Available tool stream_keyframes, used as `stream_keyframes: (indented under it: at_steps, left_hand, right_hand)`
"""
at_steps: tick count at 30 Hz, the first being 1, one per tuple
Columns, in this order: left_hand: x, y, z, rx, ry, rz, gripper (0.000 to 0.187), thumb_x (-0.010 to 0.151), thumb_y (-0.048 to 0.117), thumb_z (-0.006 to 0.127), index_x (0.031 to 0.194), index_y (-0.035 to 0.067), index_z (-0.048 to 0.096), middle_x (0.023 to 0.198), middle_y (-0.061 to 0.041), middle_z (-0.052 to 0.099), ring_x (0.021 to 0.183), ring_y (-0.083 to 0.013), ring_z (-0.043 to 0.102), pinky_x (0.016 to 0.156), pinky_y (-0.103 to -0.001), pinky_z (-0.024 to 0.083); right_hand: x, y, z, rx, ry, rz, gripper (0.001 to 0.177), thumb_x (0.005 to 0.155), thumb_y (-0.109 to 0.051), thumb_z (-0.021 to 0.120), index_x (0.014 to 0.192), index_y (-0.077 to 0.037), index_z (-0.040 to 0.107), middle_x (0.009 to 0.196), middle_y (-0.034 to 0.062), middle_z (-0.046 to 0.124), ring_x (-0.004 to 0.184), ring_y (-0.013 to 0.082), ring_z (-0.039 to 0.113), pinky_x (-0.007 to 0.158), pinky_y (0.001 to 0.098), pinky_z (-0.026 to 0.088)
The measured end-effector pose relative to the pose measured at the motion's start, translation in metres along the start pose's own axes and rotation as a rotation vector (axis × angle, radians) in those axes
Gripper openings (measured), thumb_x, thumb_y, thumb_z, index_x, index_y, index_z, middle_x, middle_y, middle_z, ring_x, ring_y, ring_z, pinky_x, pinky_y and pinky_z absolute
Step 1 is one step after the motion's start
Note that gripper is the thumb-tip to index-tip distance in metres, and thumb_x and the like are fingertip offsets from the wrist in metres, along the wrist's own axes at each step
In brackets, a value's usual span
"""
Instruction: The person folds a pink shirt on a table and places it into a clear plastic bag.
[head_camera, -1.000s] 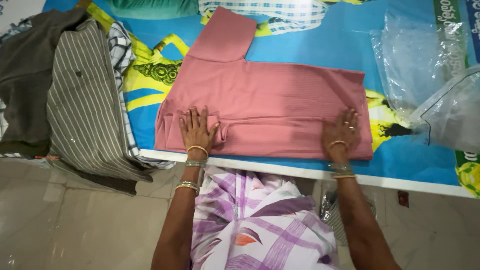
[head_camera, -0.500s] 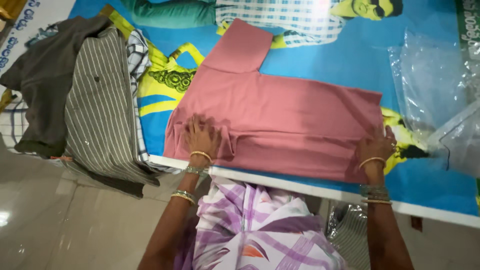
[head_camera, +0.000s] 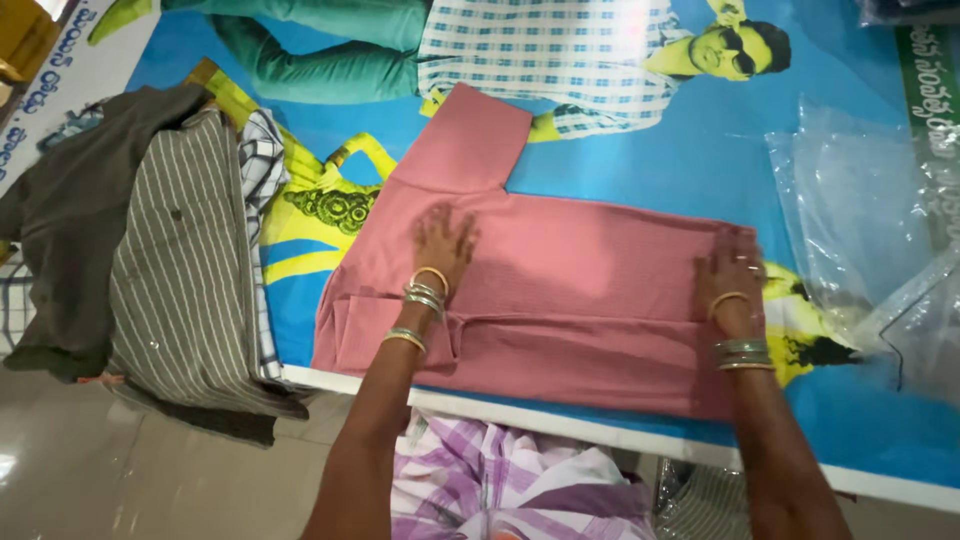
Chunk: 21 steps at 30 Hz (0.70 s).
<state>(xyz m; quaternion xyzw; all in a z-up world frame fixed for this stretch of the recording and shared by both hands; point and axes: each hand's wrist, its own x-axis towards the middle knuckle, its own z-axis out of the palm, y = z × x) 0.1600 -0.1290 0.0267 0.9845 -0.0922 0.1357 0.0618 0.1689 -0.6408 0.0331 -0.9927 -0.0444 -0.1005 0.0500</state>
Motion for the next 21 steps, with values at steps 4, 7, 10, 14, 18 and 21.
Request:
stream_keyframes:
  at_steps: [4,7,10,14,18,21]
  left_hand:
    - [0.047,-0.053,0.016,-0.206,-0.014,-0.37,0.034,0.099,0.038,0.059,0.128,0.022,0.066,0.141,-0.011,0.056,0.138,-0.0344,0.048,0.118,-0.055,0.034]
    - [0.084,-0.105,0.043,-0.341,0.067,-0.529,0.043,0.091,0.03,0.067,0.131,0.013,0.064,0.143,-0.017,0.055,0.135,-0.0411,0.049,0.111,-0.054,0.043]
    - [0.119,-0.133,0.061,-0.36,0.057,-0.573,0.074,0.084,0.034,0.078,0.146,0.006,0.05,0.145,-0.024,0.045,0.135,-0.0463,0.039,0.103,-0.062,0.037]
    - [0.129,-0.134,0.068,-0.357,0.033,-0.645,0.087,0.079,0.033,0.084,0.149,0.0,0.044,0.143,-0.028,0.05,0.129,-0.0494,0.047,0.096,-0.072,0.036]
    - [0.132,-0.124,0.033,-0.727,-0.077,-0.772,0.039,0.09,0.027,0.071,0.117,-0.001,0.066,0.102,-0.018,0.072,0.098,-0.0391,0.071,0.086,-0.051,0.059]
    - [0.12,-0.125,-0.018,-1.25,-0.149,-0.856,0.032,0.093,0.022,0.064,0.112,-0.003,0.066,0.09,-0.014,0.071,0.085,-0.0337,0.072,0.076,-0.046,0.061]
  right_hand:
    - [0.033,0.034,-0.013,0.103,-0.129,0.375,0.069,0.095,-0.039,0.062,0.159,-0.023,0.041,0.165,0.0198,0.035,0.151,0.0425,0.033,0.123,0.0558,0.027]
    - [0.049,0.044,-0.019,0.147,-0.025,0.214,0.079,0.083,-0.024,0.073,0.157,-0.02,0.046,0.162,0.0178,0.045,0.149,0.0431,0.038,0.122,0.0562,0.03]
    - [0.074,0.05,-0.009,0.119,-0.121,0.087,0.094,0.073,-0.016,0.077,0.161,-0.023,0.042,0.148,0.013,0.055,0.143,0.045,0.039,0.113,0.0634,0.029]
    - [0.099,0.058,0.006,-0.069,-0.36,0.161,0.077,0.073,-0.015,0.082,0.145,-0.032,0.06,0.125,0.0083,0.07,0.129,0.0429,0.05,0.105,0.0645,0.032]
    - [0.089,0.059,0.007,-0.063,-0.336,0.211,0.046,0.078,-0.019,0.083,0.12,-0.036,0.078,0.102,-0.0045,0.08,0.119,0.0291,0.06,0.11,0.0539,0.034]
    - [0.054,0.06,-0.007,-0.06,0.013,0.063,0.013,0.083,-0.025,0.085,0.094,-0.03,0.082,0.088,-0.0015,0.072,0.106,0.0302,0.057,0.099,0.0501,0.034]
